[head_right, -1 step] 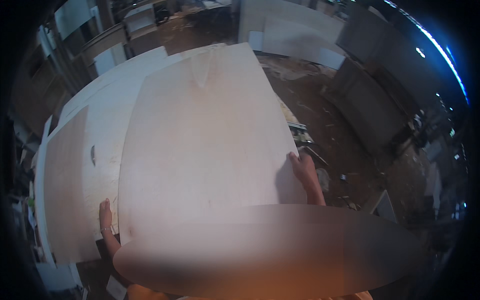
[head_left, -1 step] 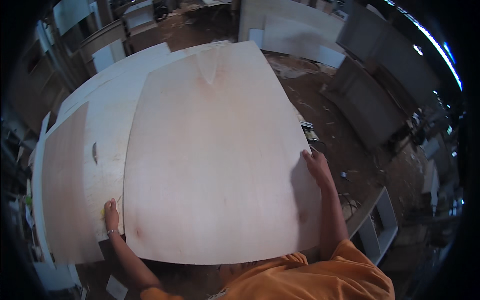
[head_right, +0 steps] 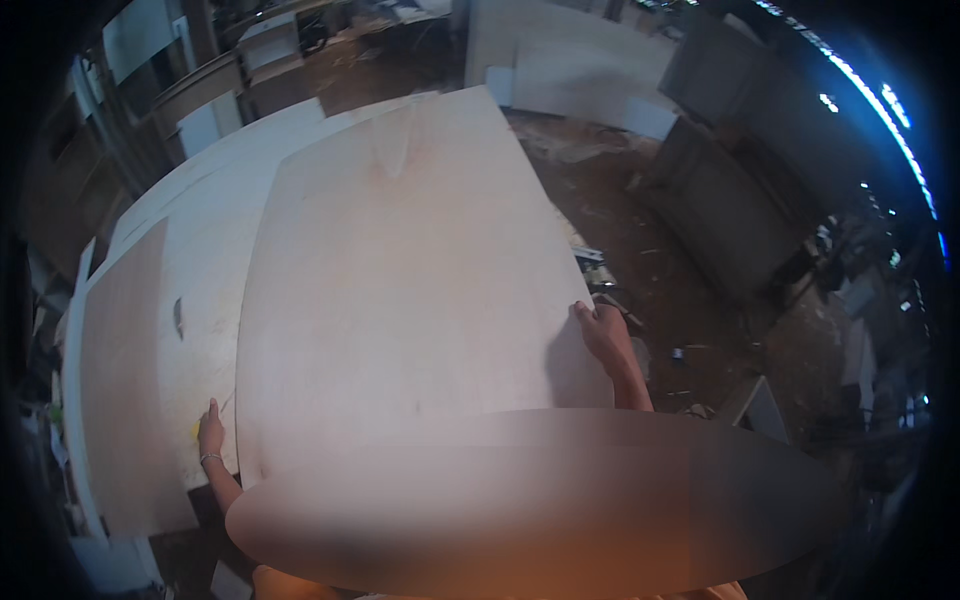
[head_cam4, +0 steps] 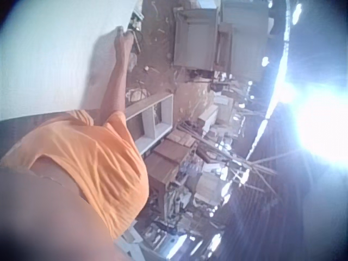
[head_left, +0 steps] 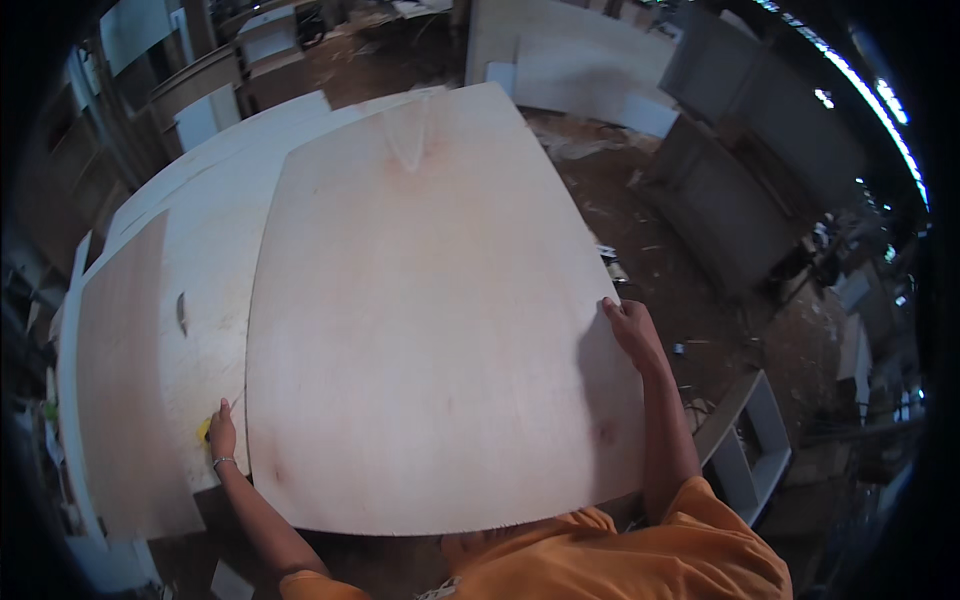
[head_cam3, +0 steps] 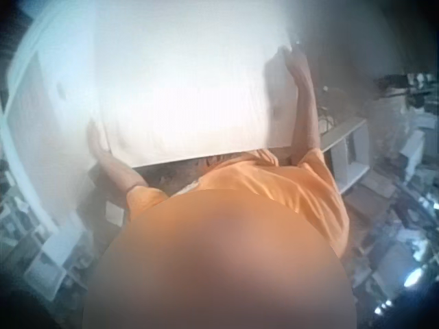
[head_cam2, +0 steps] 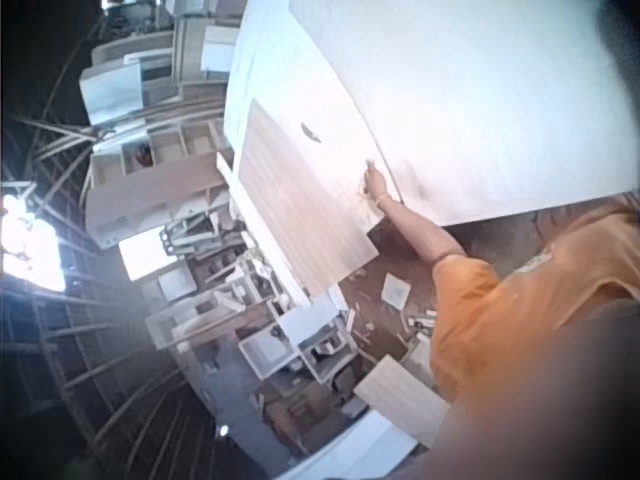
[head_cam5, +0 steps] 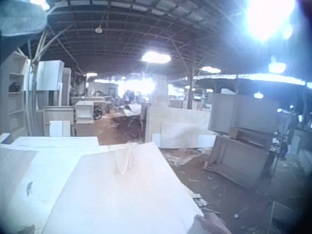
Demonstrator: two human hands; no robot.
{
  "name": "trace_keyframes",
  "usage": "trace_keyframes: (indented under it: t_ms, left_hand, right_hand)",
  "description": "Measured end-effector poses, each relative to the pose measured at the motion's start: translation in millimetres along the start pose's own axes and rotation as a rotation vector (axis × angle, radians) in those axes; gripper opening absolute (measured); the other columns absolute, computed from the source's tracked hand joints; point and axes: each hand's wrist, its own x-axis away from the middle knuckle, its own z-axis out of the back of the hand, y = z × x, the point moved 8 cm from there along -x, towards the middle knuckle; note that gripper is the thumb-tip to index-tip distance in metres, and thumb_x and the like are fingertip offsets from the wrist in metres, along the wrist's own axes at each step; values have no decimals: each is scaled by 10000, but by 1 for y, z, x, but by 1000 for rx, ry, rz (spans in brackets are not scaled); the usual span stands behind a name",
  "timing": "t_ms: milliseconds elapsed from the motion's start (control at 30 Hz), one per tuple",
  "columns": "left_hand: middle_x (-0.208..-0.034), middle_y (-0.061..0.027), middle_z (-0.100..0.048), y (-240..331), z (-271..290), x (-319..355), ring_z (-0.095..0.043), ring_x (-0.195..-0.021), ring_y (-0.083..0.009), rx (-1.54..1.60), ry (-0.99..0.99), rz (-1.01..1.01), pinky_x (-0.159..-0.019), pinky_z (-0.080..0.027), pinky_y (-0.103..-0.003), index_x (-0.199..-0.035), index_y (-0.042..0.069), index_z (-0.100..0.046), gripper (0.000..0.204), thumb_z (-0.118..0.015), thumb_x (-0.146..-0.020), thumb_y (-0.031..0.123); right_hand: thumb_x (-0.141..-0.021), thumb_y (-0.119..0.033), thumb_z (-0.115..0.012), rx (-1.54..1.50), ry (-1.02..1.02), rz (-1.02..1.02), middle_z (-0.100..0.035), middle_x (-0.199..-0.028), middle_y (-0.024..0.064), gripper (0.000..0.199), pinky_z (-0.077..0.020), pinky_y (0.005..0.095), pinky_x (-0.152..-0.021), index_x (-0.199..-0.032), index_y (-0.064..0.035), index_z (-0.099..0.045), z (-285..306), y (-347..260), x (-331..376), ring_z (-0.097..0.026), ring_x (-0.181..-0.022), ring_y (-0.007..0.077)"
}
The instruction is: The person measures a white cabinet frame with a tape measure, then positions a large white board on top. They use a nail gun to fasten the board to the frame, securing it in place.
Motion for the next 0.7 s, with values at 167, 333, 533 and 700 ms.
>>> trace_keyframes:
  t_ms: [167, 333, 533, 700]
  left_hand:
    - [-905, -290, -690, 49, -101, 22, -656, -848, -464, 53, -285, 278, -832, -521, -501, -967, -109, -658, 799, -462, -961, 666]
    - [-913, -320, -698, 25, -99, 10, -687, -916, -453, -389, 28, 44, -770, -542, -520, -968, -115, -679, 794, -477, -957, 653]
    - [-995, -252, -719, -40, -78, 90, -701, -901, -399, -760, 199, -198, -798, -567, -450, -1141, -55, -688, 622, -416, -1036, 494]
    - [-1006, -251, -720, 27, -110, 175, -701, -914, -395, -560, 55, -25, -809, -565, -451, -1140, -58, -689, 635, -419, -1031, 506]
  right_hand:
    - [-983, -416, -593, 149, 48, -68, -684, -826, 226, 540, -499, 437, -772, -1001, 118, -664, 51, 13, 35, -667, -785, 281]
    - [-969, -440, -606, -2, 56, -113, -703, -927, 253, 549, -503, 464, -816, -1025, 102, -675, 49, 39, 53, -683, -880, 349]
    - [-949, -393, -610, -33, 65, -55, -641, -1206, 315, 527, -488, 519, -947, -1159, 90, -633, 12, 106, 91, -628, -1140, 424]
    - [-951, -399, -602, -175, 53, -233, -701, -1033, 274, 478, -506, 499, -906, -1139, 35, -674, 54, 186, 171, -668, -1033, 423]
